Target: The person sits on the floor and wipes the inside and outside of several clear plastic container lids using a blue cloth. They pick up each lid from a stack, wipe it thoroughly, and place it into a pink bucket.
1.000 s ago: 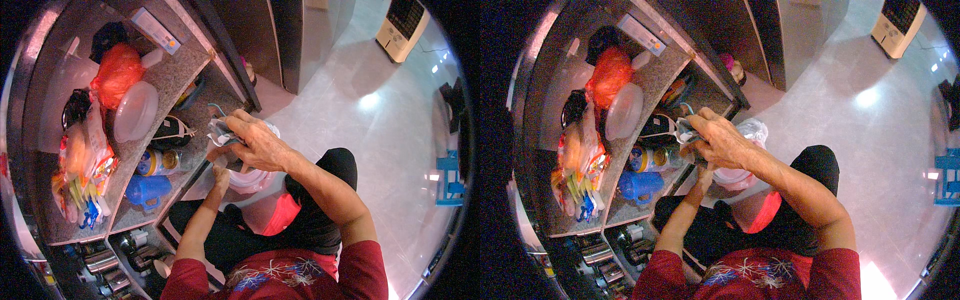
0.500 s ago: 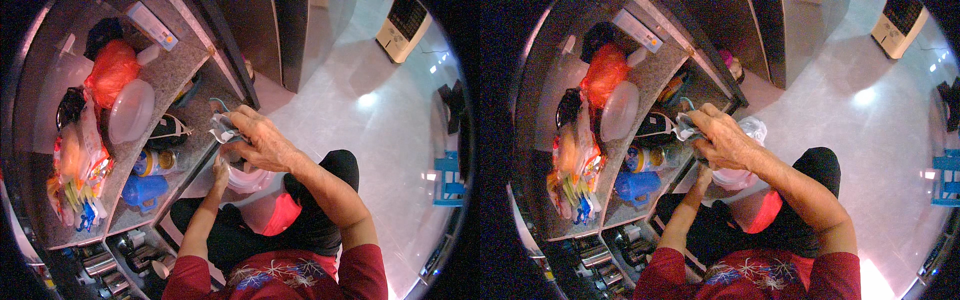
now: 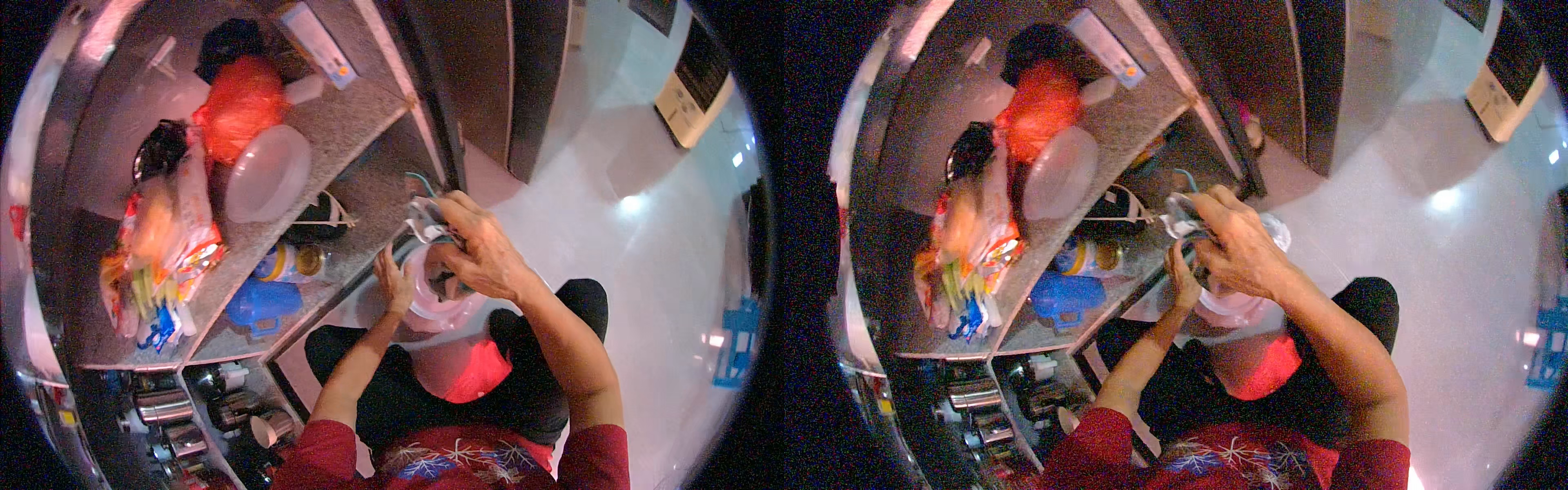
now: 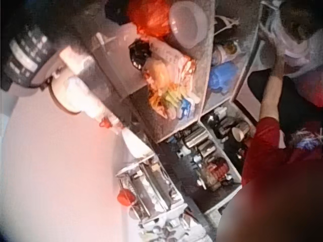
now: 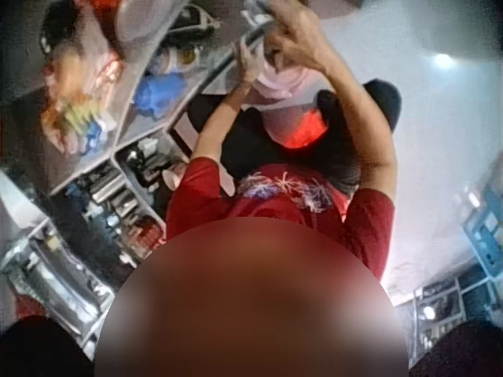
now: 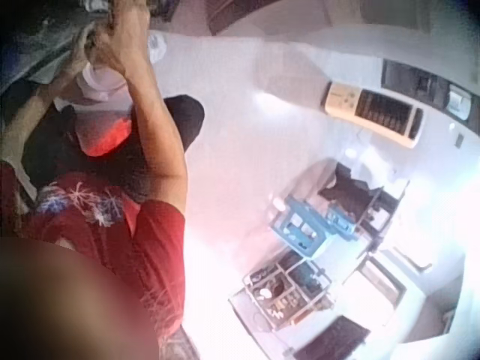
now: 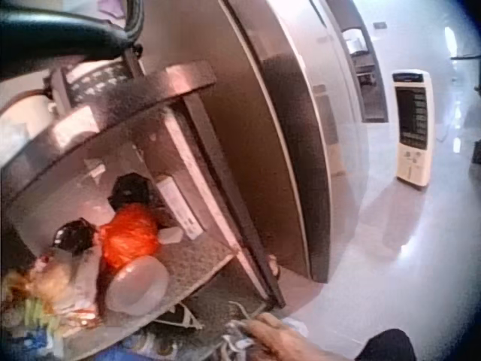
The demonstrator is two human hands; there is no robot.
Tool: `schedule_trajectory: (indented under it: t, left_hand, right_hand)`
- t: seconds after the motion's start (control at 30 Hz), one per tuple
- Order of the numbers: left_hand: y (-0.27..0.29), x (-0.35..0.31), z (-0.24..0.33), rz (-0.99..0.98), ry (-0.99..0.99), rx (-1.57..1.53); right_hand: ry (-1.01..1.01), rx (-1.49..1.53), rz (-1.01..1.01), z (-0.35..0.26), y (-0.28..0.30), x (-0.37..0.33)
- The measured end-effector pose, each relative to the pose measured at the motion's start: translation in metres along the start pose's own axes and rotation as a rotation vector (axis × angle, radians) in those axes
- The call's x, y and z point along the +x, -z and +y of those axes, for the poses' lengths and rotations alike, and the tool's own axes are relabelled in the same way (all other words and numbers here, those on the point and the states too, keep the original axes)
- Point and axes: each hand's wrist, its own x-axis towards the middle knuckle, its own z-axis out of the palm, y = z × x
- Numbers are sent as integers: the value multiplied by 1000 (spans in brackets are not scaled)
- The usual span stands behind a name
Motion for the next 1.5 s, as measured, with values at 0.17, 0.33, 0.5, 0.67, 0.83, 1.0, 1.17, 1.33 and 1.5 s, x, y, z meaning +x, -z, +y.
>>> schedule_trajectory:
  t: [0.17,0.33,0.5,0.67,0.83,1.0,1.17,1.33,1.5]
  left_hand:
    - [90,52,75,508,-331,56]
    - [199,105,82,706,-239,448]
    - [249,131,65,416,-467,770]
    - [255,140,67,456,-463,840]
    - [262,144,73,455,-444,798]
    - [258,123,114,527,-592,706]
    - [229,70,153,345,-866,697]
    - [206,33,164,223,-1066,618]
    - [206,23,173,433,-858,186]
  right_hand:
    - [-16,-44,34,-6,-3,2]
    - [-38,-51,-18,-13,-8,1]
    - [-1,-41,2,-12,-9,-2]
    - [-14,-42,29,-8,-12,-3]
    - [44,-41,67,-6,-15,-1]
    - [-21,208,94,-6,-17,6]
    - [-18,460,330,-29,-17,19]
    - [-375,850,232,-21,-28,18]
    - [-320,792,331,-10,-37,13]
